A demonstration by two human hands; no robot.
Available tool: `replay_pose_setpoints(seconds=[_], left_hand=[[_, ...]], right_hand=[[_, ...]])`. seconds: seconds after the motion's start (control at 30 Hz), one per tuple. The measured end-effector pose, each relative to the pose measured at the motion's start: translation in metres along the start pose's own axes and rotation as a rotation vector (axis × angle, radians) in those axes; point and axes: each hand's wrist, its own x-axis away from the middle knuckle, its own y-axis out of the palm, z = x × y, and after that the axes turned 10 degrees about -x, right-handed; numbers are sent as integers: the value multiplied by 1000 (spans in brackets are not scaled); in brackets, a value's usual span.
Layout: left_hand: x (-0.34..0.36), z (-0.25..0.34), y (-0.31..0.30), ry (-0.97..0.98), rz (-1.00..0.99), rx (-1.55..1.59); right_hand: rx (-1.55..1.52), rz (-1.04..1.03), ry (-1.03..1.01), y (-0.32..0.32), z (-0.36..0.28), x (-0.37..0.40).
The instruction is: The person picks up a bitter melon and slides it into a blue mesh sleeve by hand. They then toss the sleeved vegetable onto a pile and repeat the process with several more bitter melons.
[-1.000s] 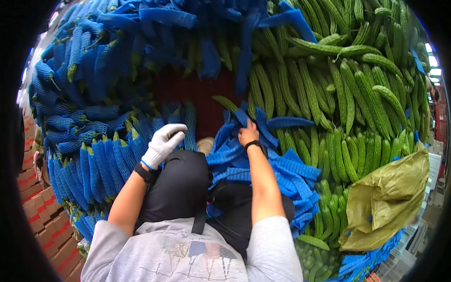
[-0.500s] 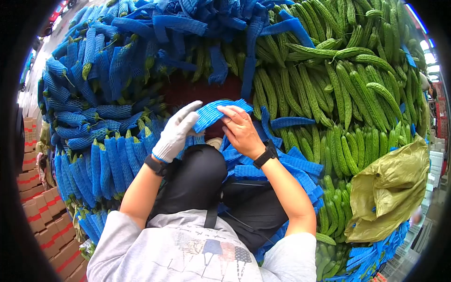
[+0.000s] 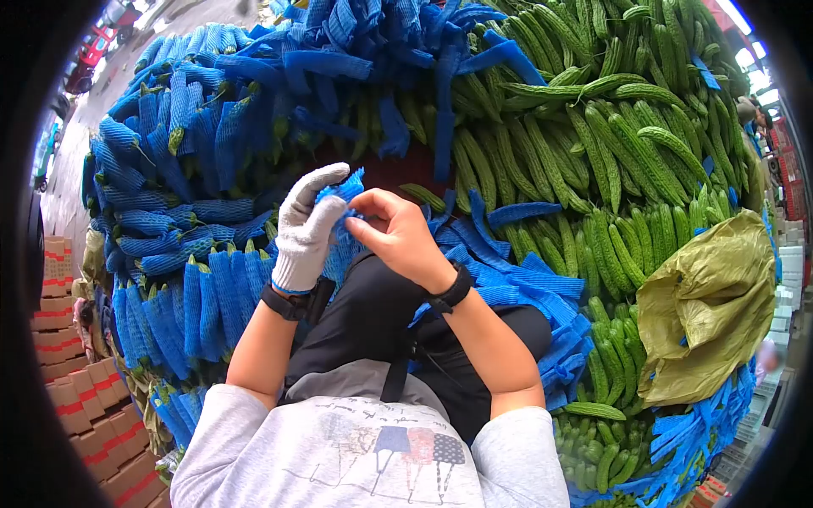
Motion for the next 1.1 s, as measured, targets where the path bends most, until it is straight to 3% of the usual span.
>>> replay_pose_setpoints(seconds=[0.13,0.2,0.3,0.37,0.43,0.47,0.53,0.6,0.63,0.7,0.77,0.87,0.93,1.0,1.03,1.1], left_hand=[[8,1,0,70,-81,-233],[11,4,9,105,-58,-218],[17,5,7,-266,70,198],[11,-19,-8,-345,121,300],[12,-21,2,-177,211,-188],[13,-26,6,248,238,-518],[5,-15,-3,736,60,-1035],[4,0,-9,1190,-215,-1008],[1,5,-7,1043,-348,-966],[-5,-4,-10,907,-238,-1002],[-16,-8,-16,661,-189,-927],[-31,-22,-35,519,-550,-1201],[-45,-44,-41,442,-776,-1348],[-36,-100,-42,294,-598,-951],[-34,-107,-41,350,-536,-970],[-40,-120,-38,430,-439,-1051]], right_hand=[[-200,149,57,1,8,1],[-459,193,88,-3,7,1],[-916,419,171,-14,10,-15],[-948,468,185,-25,9,-18],[-668,448,138,-21,13,-19],[-548,408,117,-21,20,-21],[-271,391,52,-14,25,-21],[-111,332,-35,-11,35,-24],[0,321,-196,-4,32,-28],[45,294,-45,-2,18,-18],[142,225,-162,0,4,-18],[454,116,-478,1,2,-23],[510,-43,-492,1,-2,-28],[633,-183,-542,4,1,-29],[708,-249,-425,6,5,-26],[747,-245,-468,1,15,-27]])
